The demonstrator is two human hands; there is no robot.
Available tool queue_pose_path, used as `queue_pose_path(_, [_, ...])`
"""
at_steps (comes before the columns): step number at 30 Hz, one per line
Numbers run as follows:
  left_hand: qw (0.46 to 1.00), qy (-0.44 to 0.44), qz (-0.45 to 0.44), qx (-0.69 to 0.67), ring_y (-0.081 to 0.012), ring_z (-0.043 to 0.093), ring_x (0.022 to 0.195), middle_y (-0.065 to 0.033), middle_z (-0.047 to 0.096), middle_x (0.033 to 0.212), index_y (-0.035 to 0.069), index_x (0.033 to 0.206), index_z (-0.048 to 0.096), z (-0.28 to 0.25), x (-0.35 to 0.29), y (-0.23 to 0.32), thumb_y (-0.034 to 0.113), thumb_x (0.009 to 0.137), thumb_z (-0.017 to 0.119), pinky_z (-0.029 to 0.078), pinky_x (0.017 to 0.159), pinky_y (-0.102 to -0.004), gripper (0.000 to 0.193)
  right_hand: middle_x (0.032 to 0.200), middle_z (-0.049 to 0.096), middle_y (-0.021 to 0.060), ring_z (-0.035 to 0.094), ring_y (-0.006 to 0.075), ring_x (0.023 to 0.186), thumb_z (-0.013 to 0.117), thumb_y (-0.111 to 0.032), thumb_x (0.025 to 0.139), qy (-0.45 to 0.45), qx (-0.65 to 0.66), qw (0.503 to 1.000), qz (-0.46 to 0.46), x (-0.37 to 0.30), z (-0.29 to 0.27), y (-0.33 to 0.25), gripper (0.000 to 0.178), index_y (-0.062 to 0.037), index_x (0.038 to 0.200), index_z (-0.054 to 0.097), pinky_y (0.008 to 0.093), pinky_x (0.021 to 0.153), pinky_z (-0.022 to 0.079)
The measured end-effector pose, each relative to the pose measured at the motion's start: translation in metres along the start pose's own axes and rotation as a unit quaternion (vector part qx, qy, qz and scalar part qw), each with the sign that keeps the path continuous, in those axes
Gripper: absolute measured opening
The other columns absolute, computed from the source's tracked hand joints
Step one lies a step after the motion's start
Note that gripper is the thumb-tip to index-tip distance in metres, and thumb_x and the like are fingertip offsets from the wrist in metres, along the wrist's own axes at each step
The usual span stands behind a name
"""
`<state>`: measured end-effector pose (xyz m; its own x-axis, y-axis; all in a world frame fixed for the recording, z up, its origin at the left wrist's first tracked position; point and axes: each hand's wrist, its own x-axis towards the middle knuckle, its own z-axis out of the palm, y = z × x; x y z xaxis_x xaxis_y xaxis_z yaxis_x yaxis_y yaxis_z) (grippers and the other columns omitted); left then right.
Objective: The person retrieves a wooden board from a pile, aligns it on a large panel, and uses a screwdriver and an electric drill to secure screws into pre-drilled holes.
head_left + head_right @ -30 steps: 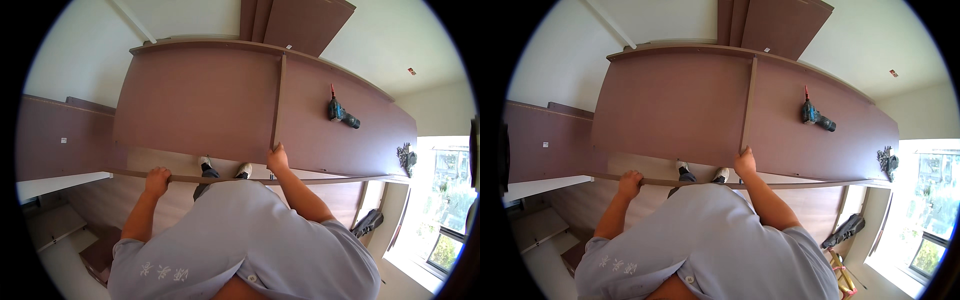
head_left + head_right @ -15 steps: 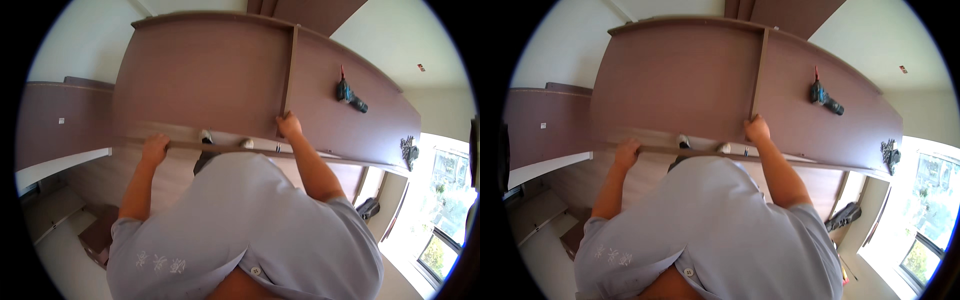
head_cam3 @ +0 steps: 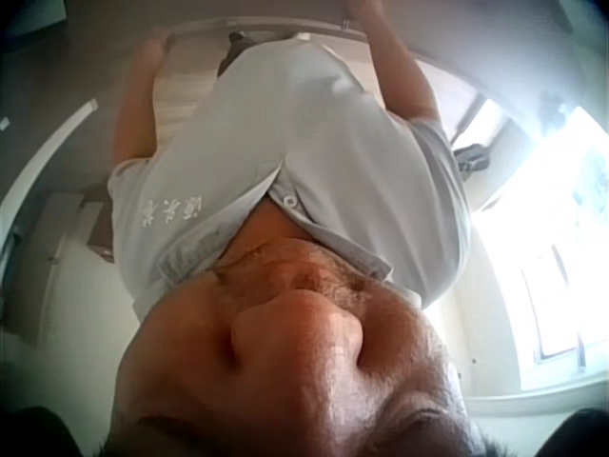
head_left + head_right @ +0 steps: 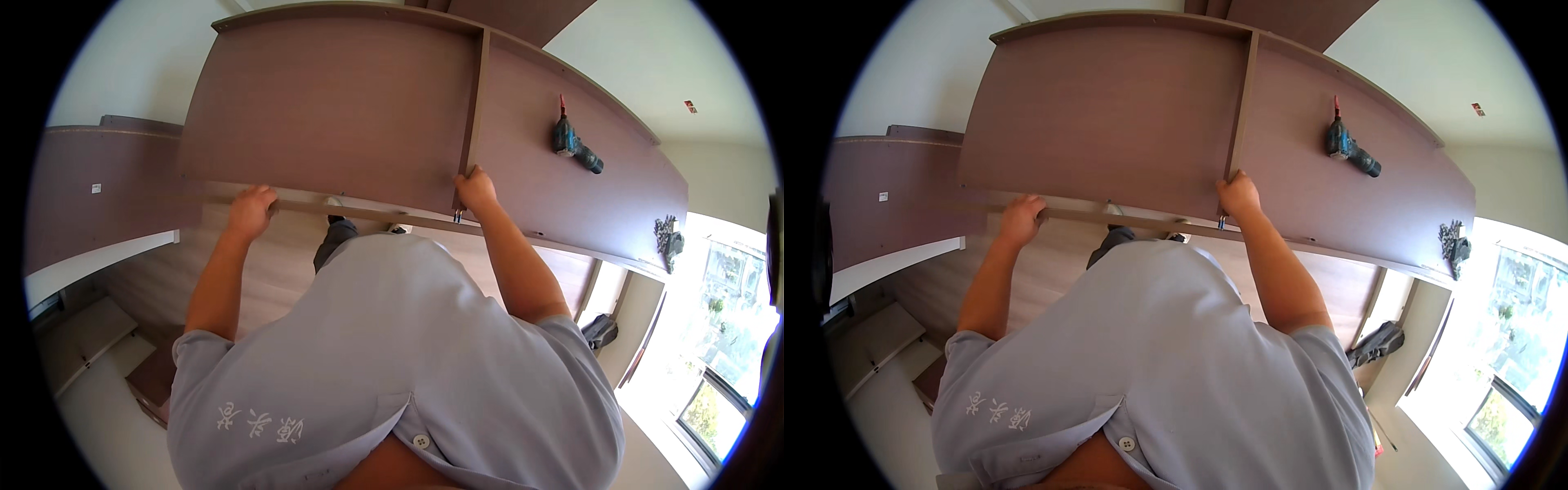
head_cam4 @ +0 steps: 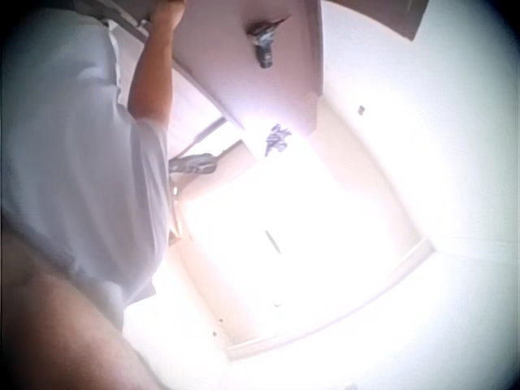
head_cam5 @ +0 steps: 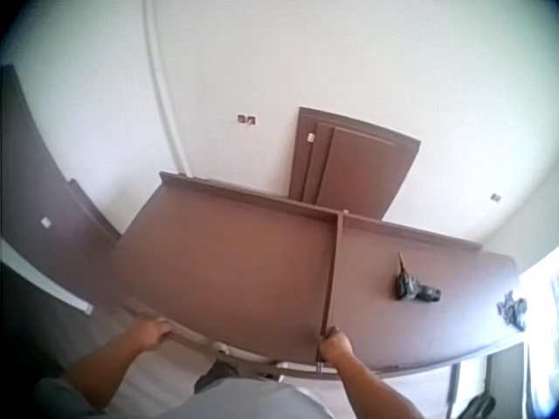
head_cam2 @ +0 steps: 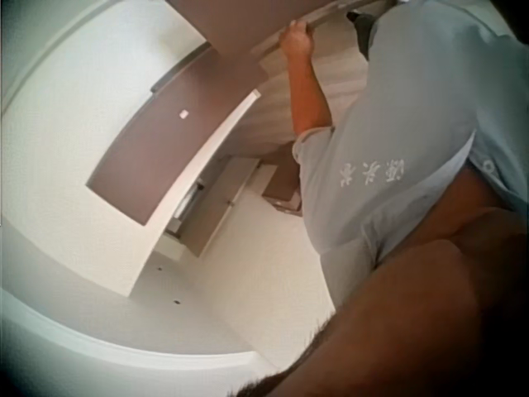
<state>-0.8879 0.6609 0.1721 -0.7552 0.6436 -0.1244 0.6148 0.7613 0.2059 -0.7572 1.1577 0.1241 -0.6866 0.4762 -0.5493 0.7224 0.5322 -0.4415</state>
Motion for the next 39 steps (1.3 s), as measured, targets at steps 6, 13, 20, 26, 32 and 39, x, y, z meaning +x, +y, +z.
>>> queue_pose_path(6, [1.000,0.006,-0.001,-0.029,-0.0316,0.064,0.093,-0.0062,0.065,0.089,0.008,0.082,0.065,-0.007,-0.001,0.005,0.005,0.073,0.078,0.051,0.077,-0.0466,0.017,0.114,0.070,0.0314,0.067,0.0462,0.111,0.064,-0.035,0.090,0.009,-0.011,1.000,-0.016,0.003,0.002,0.006,0.053,0.0081,0.119,0.059,0.0502,0.097,0.055])
queue_pose_path(13, [1.000,-0.006,-0.016,0.013,-0.0311,0.064,0.097,-0.0052,0.066,0.094,0.011,0.091,0.070,-0.014,0.006,0.003,0.004,0.074,0.078,0.051,0.081,-0.0461,0.020,0.118,0.068,0.0333,0.066,0.0476,0.114,0.061,-0.034,0.090,0.012,-0.028,0.999,-0.015,-0.004,-0.003,0.006,0.053,0.0084,0.121,0.058,0.0510,0.099,0.053])
queue_pose_path(20, [1.000,-0.001,-0.007,0.014,-0.0299,0.064,0.102,-0.0048,0.067,0.095,0.011,0.094,0.071,-0.013,0.029,-0.003,0.006,0.075,0.080,0.049,0.087,-0.0454,0.022,0.116,0.069,0.0303,0.066,0.0456,0.115,0.060,-0.034,0.092,0.001,-0.044,0.999,-0.026,-0.010,-0.008,0.003,0.051,0.0065,0.122,0.057,0.0506,0.099,0.053])
queue_pose_path(26, [0.999,0.042,-0.017,-0.004,-0.0300,0.064,0.102,-0.0048,0.067,0.095,0.012,0.094,0.070,-0.021,0.024,-0.002,0.007,0.075,0.081,0.049,0.087,-0.0460,0.022,0.121,0.069,0.0263,0.067,0.0396,0.116,0.064,-0.043,0.097,-0.112,0.001,0.994,-0.016,-0.049,-0.056,-0.015,0.054,0.0017,0.127,0.059,0.0472,0.097,0.054])
queue_pose_path(32, [1.000,0.004,-0.014,0.027,-0.0309,0.063,0.102,-0.0050,0.067,0.097,0.012,0.095,0.069,-0.025,0.036,0.007,0.004,0.074,0.080,0.049,0.086,-0.0458,0.024,0.128,0.069,0.0163,0.065,0.0364,0.120,0.068,-0.043,0.096,-0.049,0.023,0.993,-0.104,-0.074,-0.078,0.056,0.055,-0.0069,0.137,0.063,0.0440,0.100,0.052])
queue_pose_path(39, [0.998,0.026,-0.033,0.043,-0.0300,0.062,0.102,-0.0038,0.066,0.099,0.014,0.099,0.068,0.058,0.039,-0.007,0.002,0.075,0.079,0.046,0.092,-0.0460,0.029,0.130,0.068,0.0068,0.057,0.0266,0.130,0.077,-0.031,0.089,0.041,-0.234,0.956,-0.175,-0.083,-0.066,0.142,0.047,-0.0153,0.132,0.067,0.0457,0.112,0.039])
